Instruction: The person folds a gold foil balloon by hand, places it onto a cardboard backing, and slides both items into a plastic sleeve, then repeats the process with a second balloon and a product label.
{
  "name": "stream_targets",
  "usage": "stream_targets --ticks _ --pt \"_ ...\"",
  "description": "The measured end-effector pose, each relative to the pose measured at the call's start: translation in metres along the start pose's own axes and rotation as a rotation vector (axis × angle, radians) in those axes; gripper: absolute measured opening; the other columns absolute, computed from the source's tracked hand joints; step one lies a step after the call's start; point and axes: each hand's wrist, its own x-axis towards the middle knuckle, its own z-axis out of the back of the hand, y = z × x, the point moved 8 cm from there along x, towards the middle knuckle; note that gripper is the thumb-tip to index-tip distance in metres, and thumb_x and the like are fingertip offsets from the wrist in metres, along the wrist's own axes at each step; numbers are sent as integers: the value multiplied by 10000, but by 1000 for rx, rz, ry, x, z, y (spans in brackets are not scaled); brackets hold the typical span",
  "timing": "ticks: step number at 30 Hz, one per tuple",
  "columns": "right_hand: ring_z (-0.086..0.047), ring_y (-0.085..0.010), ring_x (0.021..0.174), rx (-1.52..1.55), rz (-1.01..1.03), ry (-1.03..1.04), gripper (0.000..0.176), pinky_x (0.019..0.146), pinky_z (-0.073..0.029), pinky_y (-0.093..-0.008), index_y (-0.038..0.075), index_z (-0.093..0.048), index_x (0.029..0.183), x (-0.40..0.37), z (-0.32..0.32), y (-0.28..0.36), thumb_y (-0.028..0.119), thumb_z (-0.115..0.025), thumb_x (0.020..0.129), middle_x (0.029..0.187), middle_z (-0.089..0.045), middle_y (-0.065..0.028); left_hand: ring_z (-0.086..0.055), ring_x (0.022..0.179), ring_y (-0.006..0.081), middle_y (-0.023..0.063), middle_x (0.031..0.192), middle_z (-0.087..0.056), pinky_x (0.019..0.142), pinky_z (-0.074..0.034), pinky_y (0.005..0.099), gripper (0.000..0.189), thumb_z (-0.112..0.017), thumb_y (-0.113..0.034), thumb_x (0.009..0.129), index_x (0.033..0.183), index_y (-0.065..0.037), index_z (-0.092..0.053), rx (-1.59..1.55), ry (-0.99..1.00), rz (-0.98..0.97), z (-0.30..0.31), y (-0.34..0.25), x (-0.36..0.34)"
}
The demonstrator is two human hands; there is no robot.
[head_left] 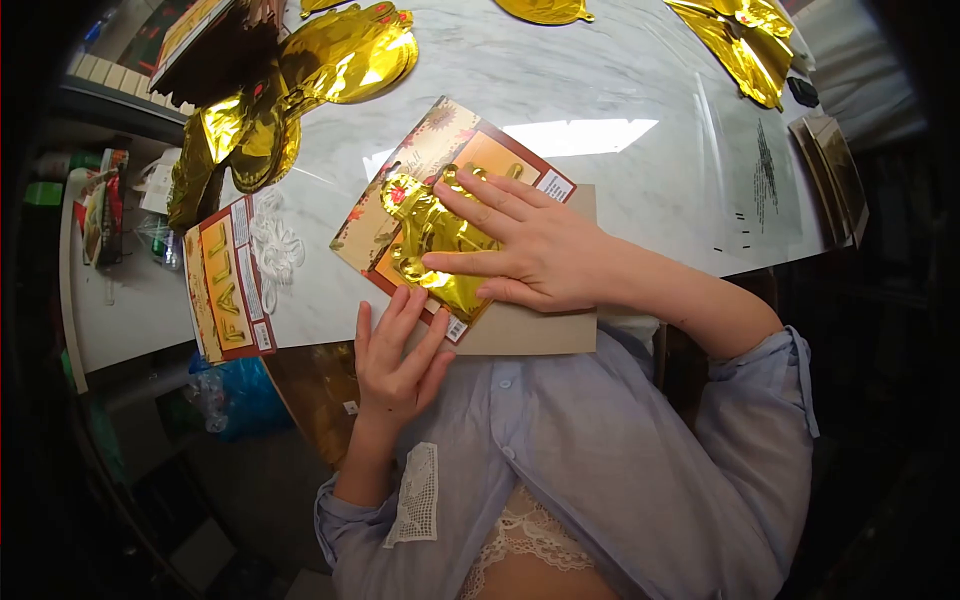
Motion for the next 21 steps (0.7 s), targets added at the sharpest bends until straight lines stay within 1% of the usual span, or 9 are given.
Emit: stream_targets --ticks 1,2,4,8,10,13,17,19,21 --pt "-215 -436 1635 -5 10 5 529 1316 -205 -549 396 -505 1610 0 -1 1 492 -512 1090 1778 -208 -213 -595 1424 315 115 1494 -650 1299 -207 607 472 -827 -237 894 1351 -142 -758 -10 -30 3 -1 0 -1" --pt "-218 -441 1633 -5 14 6 528 1315 -204 -552 397 -505 1610 0 -1 1 489 -513 1090 1777 -210 -213 -595 1424 315 115 1494 -650 1299 -207 607 472 -827 -237 894 1351 -142 -758 -8 -40 10 -3 0 -3" --pt "-221 -446 1631 -9 32 14 527 1314 -204 -556 399 -505 1610 0 -3 3 487 -514 1090 1777 -211 -212 -620 1397 302 70 1461 -681 1285 -250 608 450 -830 -241 894 1330 -152 -764 69 -68 -44 -3 -2 -10" --pt "-186 -453 1640 -19 17 30 519 1315 -192 -565 387 -518 1604 0 -3 4 460 -520 1090 1778 -211 -211 -658 1350 270 35 1402 -722 1257 -319 593 350 -799 -208 916 1263 -161 -787 119 -163 -73 3 -2 -23" --pt "-174 -454 1643 -33 10 36 518 1316 -189 -567 381 -524 1602 0 -3 3 452 -521 1089 1778 -210 -211 -705 1278 228 15 1311 -770 1222 -379 571 252 -747 -160 946 1190 -183 -806 220 -215 -128 7 -7 -29" --pt "-156 -447 1649 -77 49 12 518 1318 -184 -564 373 -530 1600 0 0 7 444 -523 1086 1779 -210 -209 -739 1203 193 -4 1223 -803 1197 -417 528 212 -707 -136 966 1142 -186 -814 266 -227 -131 16 -13 -31" --pt "-177 -443 1643 -43 28 9 518 1319 -188 -558 369 -522 1605 1 4 8 441 -509 1092 1776 -214 -210 -752 1157 173 5 1203 -811 1145 -474 471 195 -716 -142 956 1123 -174 -812 265 -285 -133 33 -19 -39" --pt "-185 -442 1640 -24 23 12 516 1319 -190 -554 370 -517 1608 0 4 8 440 -501 1097 1776 -216 -211 -747 1154 174 22 1214 -808 1066 -530 416 176 -718 -134 959 1108 -163 -806 298 -294 -108 49 -23 -51" --pt "-201 -443 1635 -69 13 16 511 1319 -194 -546 373 -506 1614 0 2 7 442 -477 1109 1774 -219 -212 -742 1136 238 52 1170 -807 995 -566 414 130 -722 -124 955 1058 -139 -800 315 -323 -106 74 -27 -67"
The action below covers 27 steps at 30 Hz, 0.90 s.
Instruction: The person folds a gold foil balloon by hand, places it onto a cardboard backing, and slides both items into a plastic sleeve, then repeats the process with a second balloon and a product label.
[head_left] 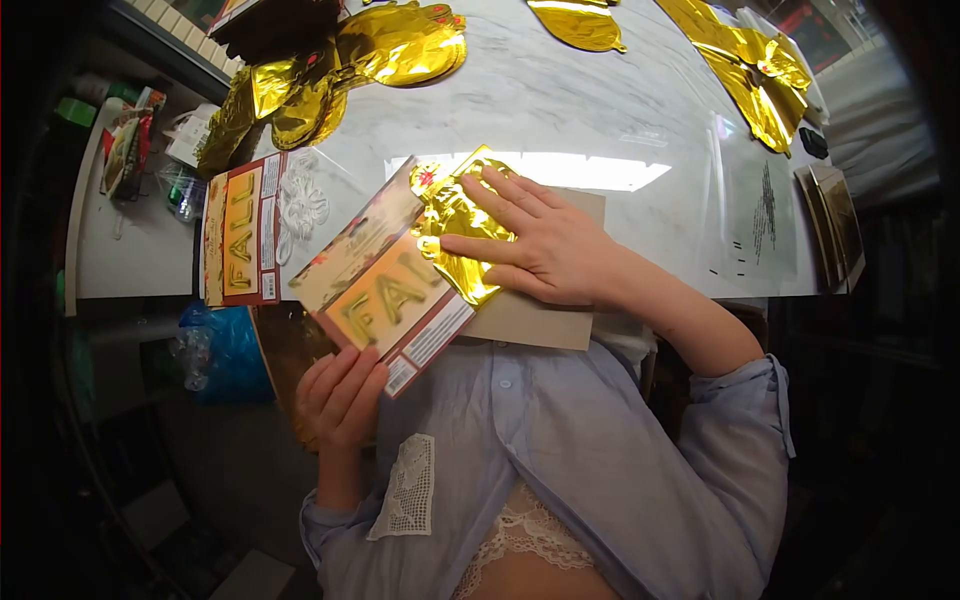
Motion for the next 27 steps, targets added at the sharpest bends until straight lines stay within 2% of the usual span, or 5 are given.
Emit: stream_targets --ticks 6,7,11,16,27 --pt "-209 -432 1635 -21 -6 13 505 1322 -187 -536 367 -511 1611 -1 -1 -1 458 -454 1119 1774 -224 -207 -779 920 326 165 1027 -778 803 -668 451 255 -677 -216 1075 1083 39 -678 641 -931 99 155 24 -73" --pt "-209 -432 1635 -17 11 9 505 1322 -187 -536 367 -511 1611 0 -1 0 458 -454 1119 1774 -224 -207 -796 878 311 158 1027 -782 778 -671 439 265 -688 -207 1065 1122 51 -686 1515 -603 21 152 4 -34" --pt "-209 -422 1637 -32 -6 36 511 1323 -184 -534 358 -528 1603 1 0 1 495 -434 1119 1767 -242 -212 -804 939 288 196 1131 -793 839 -656 392 319 -624 -202 1107 1075 96 -733 929 -1194 -6 192 54 -81" --pt "-209 -430 1635 -30 -8 58 576 1321 -187 -533 355 -521 1607 1 0 0 604 -417 1098 1763 -248 -219 -749 1065 319 153 1162 -796 933 -592 413 186 -663 -88 1077 1187 16 -771 830 -505 196 75 115 -46" --pt "-210 -453 1632 -43 -1 48 590 1320 -183 -538 351 -522 1603 0 -3 -2 622 -448 1084 1765 -224 -239 -675 1271 364 176 1379 -727 1110 -518 469 402 -584 35 936 1307 29 -739 396 -320 450 9 116 -13"
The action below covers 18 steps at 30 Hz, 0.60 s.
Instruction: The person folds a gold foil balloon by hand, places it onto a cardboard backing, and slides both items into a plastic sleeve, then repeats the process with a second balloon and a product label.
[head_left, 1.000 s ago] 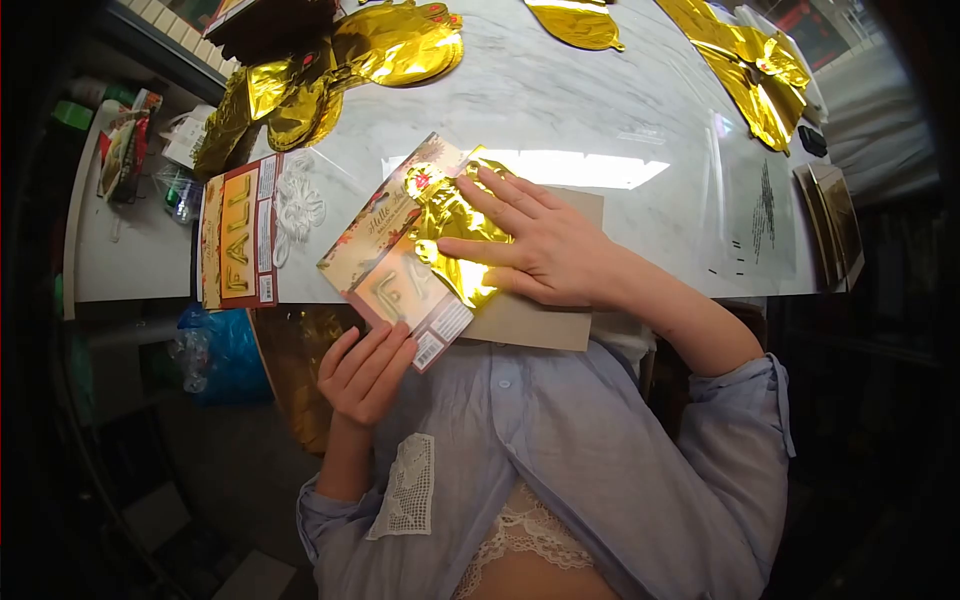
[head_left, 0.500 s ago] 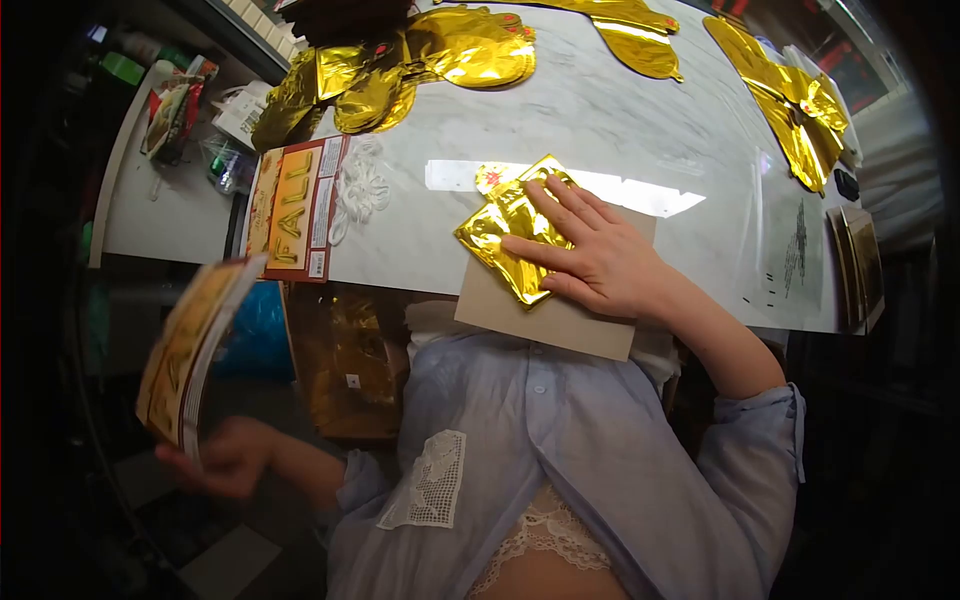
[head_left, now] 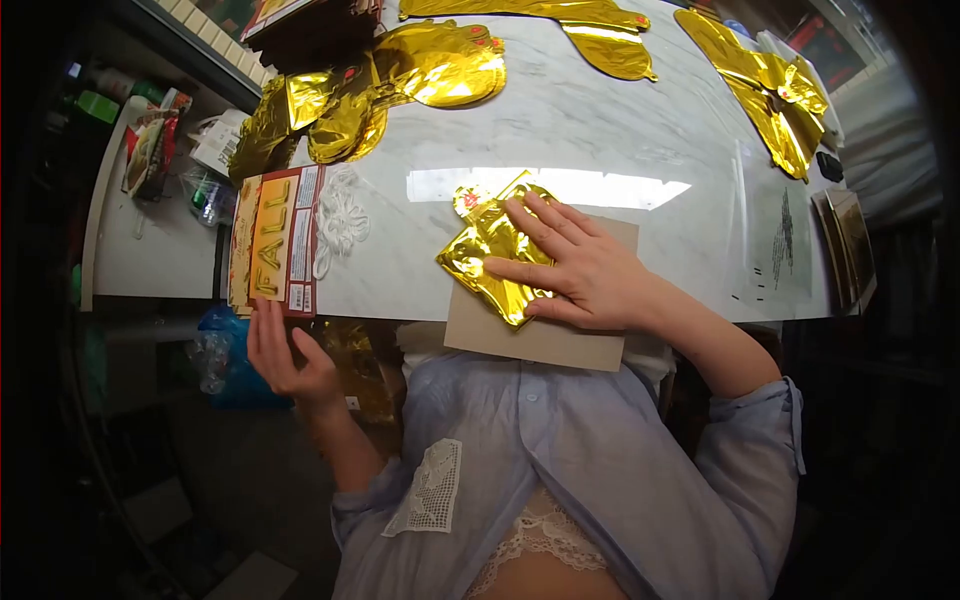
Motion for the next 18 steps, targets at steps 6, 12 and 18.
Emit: stream_targets --ticks 6,12,18 --pt "-170 -462 1638 165 -59 -1 748 1325 -150 -538 112 -359 1685 -2 3 -6 567 -456 1099 1754 -191 -298 -699 1261 269 77 1310 -752 1133 -503 511 371 -692 -83 916 1278 -123 -768 -626 542 -498 -27 -164 8" --pt "-88 -394 1668 343 -42 -5 781 1347 -99 -500 -27 -155 1704 -3 7 -18 325 -473 1083 1767 -152 -284 -715 1203 194 -4 1258 -757 1143 -490 498 381 -728 -188 877 1255 -174 -775 -598 588 -628 -54 -185 13" --pt "-108 -359 1675 763 -87 -51 902 1346 -100 -458 11 -122 1723 -5 19 -32 201 -514 934 1781 -158 -253 -739 1121 158 -26 1194 -774 1128 -501 489 323 -757 -213 870 1190 -183 -791 -578 481 -775 -54 -189 23"
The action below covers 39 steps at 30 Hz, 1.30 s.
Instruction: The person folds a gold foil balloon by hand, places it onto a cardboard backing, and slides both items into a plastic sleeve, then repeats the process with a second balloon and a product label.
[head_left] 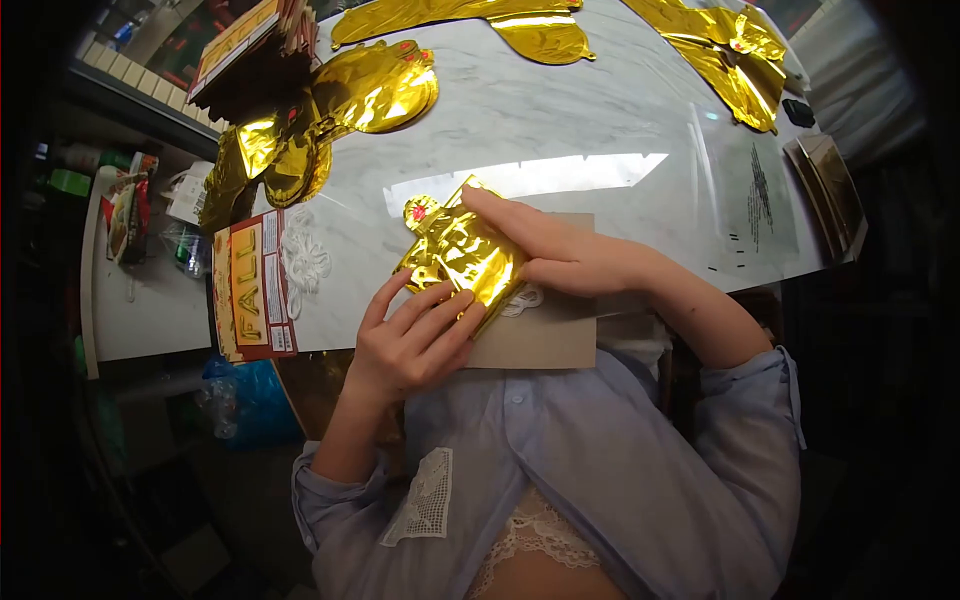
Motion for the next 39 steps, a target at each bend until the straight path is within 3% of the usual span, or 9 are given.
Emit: stream_targets --ticks 6,8,13,16,20,25,33,38,39 --pt "-174 -277 1662 701 -53 -3 910 1335 -156 -411 22 -170 1720 0 13 -15 146 -566 910 1771 -239 -180 -771 1028 167 0 1083 -806 1091 -541 488 275 -743 -177 874 1138 -147 -810 11 -106 -35 1 11 2" --pt "-265 -290 1630 558 3 15 877 1326 -207 -440 44 -305 1689 -2 14 -11 193 -758 953 1738 -335 -146 -779 1010 175 9 1065 -811 1083 -550 490 272 -739 -158 868 1129 -136 -813 -24 -154 -13 5 18 5" --pt "-543 -334 1455 -184 227 -274 548 1212 -423 -438 53 -665 1408 3 31 3 -29 -742 872 1440 -668 -150 -795 940 215 43 1018 -817 1084 -554 507 327 -692 -34 826 1120 -114 -810 -160 -393 202 26 49 17" --pt "-659 -318 1318 -41 178 -492 441 1124 -506 -408 50 -730 1271 4 51 16 -80 -696 851 1320 -728 -133 -770 932 205 92 1011 -802 1042 -561 442 312 -604 39 873 1106 -43 -794 -330 -498 309 36 59 29" --pt "-703 -182 1176 191 94 -549 322 1028 -551 -345 12 -728 1248 4 68 42 -48 -673 936 1225 -750 -80 -608 876 102 72 968 -720 790 -471 245 287 -545 -125 1042 1150 60 -736 -968 -846 720 39 85 37" --pt "-682 -110 1152 762 -107 -516 380 995 -569 -297 -37 -591 1417 -7 42 47 146 -660 1091 1293 -725 -89 -517 729 4 -29 865 -650 612 -363 159 159 -677 -119 1090 1141 24 -723 -1128 -795 806 18 79 37" --pt "-677 -107 1123 1004 -205 -622 391 949 -578 -292 -23 -508 1481 -41 -7 31 188 -531 1153 1308 -685 -75 -536 743 -10 -30 903 -700 643 -391 155 172 -699 -126 1080 1127 32 -750 -1051 -693 890 0 65 22" --pt "-624 -75 827 1070 -352 -790 256 737 -516 -218 3 -601 1334 -108 6 15 142 -571 1120 1011 -678 -33 -733 995 153 113 1086 -793 876 -549 283 237 -578 -136 1127 1278 21 -672 -957 -318 831 -16 54 18" --pt "-668 -92 849 1144 -247 -915 251 774 -556 -234 -18 -611 1313 -137 14 -10 128 -571 1113 1037 -708 -59 -672 1312 307 198 1379 -714 1129 -481 443 307 -593 -111 1088 1379 -17 -611 -875 -8 718 -16 46 21"
